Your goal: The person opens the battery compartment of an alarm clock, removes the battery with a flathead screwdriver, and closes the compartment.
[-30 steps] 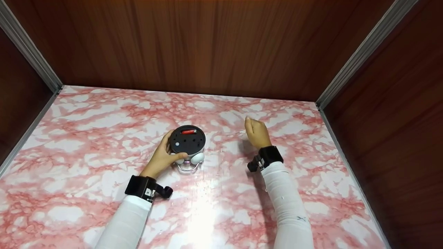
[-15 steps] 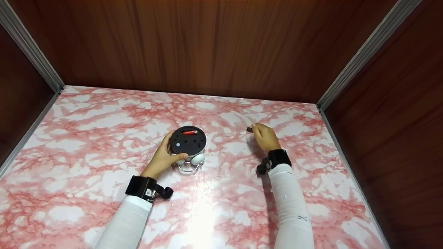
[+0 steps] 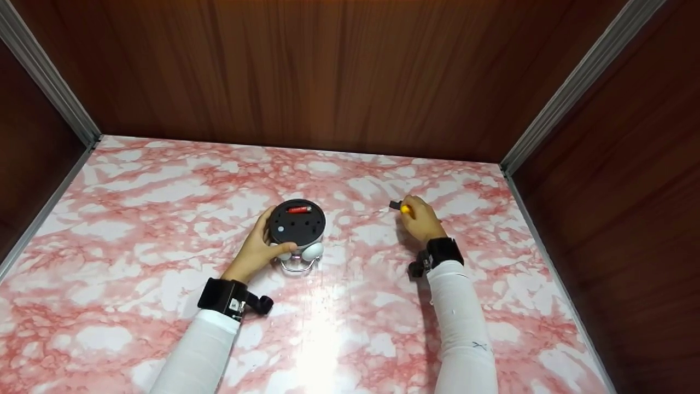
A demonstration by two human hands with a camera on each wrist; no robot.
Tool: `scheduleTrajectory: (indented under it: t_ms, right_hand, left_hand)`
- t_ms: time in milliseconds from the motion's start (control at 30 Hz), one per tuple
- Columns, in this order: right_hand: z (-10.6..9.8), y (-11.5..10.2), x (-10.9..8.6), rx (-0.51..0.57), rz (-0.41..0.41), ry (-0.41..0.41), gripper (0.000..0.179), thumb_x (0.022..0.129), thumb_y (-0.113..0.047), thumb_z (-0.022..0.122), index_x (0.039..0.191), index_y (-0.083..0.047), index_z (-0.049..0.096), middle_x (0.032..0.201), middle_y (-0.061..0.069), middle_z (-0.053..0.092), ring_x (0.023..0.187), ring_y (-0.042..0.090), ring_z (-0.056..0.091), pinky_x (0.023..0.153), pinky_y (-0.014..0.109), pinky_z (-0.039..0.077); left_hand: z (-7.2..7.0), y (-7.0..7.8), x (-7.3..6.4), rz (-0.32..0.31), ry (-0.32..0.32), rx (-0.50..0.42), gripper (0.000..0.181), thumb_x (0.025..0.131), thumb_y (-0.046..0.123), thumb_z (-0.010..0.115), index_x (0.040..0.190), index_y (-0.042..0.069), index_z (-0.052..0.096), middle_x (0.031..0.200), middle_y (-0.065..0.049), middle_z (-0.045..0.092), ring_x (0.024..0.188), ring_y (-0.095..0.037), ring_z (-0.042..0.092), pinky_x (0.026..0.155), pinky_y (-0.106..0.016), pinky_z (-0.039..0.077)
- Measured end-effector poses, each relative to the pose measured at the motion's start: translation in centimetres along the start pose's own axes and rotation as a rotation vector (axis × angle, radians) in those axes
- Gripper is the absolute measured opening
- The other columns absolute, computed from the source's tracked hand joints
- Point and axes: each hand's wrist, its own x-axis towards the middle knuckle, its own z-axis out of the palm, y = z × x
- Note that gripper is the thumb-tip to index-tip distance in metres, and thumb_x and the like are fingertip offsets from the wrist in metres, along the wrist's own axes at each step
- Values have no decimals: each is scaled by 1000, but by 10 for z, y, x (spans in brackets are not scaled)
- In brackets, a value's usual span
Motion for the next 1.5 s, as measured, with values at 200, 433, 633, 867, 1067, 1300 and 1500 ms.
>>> scheduleTrajectory:
  t_ms: [200, 433, 633, 867, 1067, 1300, 1500]
  right_hand:
    - [0, -1, -2, -28, 46, -81, 20, 92, 5, 62, 112, 2, 64, 114, 18, 60, 109, 32, 56, 98, 45, 44]
    - [1, 6, -2, -90, -17, -100, 22, 90, -1, 70, 112, 0, 70, 111, 15, 61, 107, 32, 56, 97, 45, 45]
    - [1, 12, -3, -115, -30, -137, 28, 90, -2, 70, 118, -1, 69, 116, 18, 63, 111, 36, 56, 99, 50, 45]
    - [0, 11, -3, -133, -65, -147, 25, 89, 2, 70, 114, -2, 71, 112, 18, 64, 107, 36, 57, 95, 48, 46]
    - [-2, 8, -3, -135, -30, -181, 24, 90, -1, 69, 114, -5, 71, 111, 15, 62, 107, 34, 55, 95, 47, 45]
    - [-1, 8, -3, -161, -51, -174, 25, 89, 0, 68, 114, -4, 71, 111, 16, 63, 107, 35, 54, 94, 48, 45]
    - [-1, 9, -3, -163, -43, -184, 25, 89, -1, 68, 114, -3, 70, 114, 17, 62, 110, 36, 53, 95, 49, 44]
  left_hand:
    - [0, 0, 0, 1, 0, -19, 111, 77, 16, 91, 162, 7, 19, 160, -17, 36, 143, -30, 40, 120, -44, 27]
    - [0, 0, -1, -8, 5, -3, 113, 76, 19, 92, 162, 10, 19, 160, -15, 35, 144, -29, 40, 120, -44, 27]
    - [1, 0, -1, -9, 5, 9, 115, 75, 23, 92, 162, 9, 19, 161, -15, 34, 144, -29, 39, 121, -45, 25]
    - [0, 2, -1, -29, 9, 9, 116, 74, 23, 92, 162, 11, 18, 162, -13, 34, 145, -27, 38, 121, -44, 24]
    - [1, 3, -1, -9, 12, 27, 113, 76, 22, 92, 162, 8, 19, 161, -14, 34, 145, -30, 36, 121, -48, 23]
    - [1, 2, 0, 6, 14, 30, 111, 76, 20, 91, 161, 8, 21, 160, -14, 36, 144, -31, 37, 121, -49, 21]
    - [1, 2, -1, 6, 15, 34, 113, 75, 22, 92, 161, 8, 21, 160, -13, 36, 144, -30, 37, 121, -49, 22]
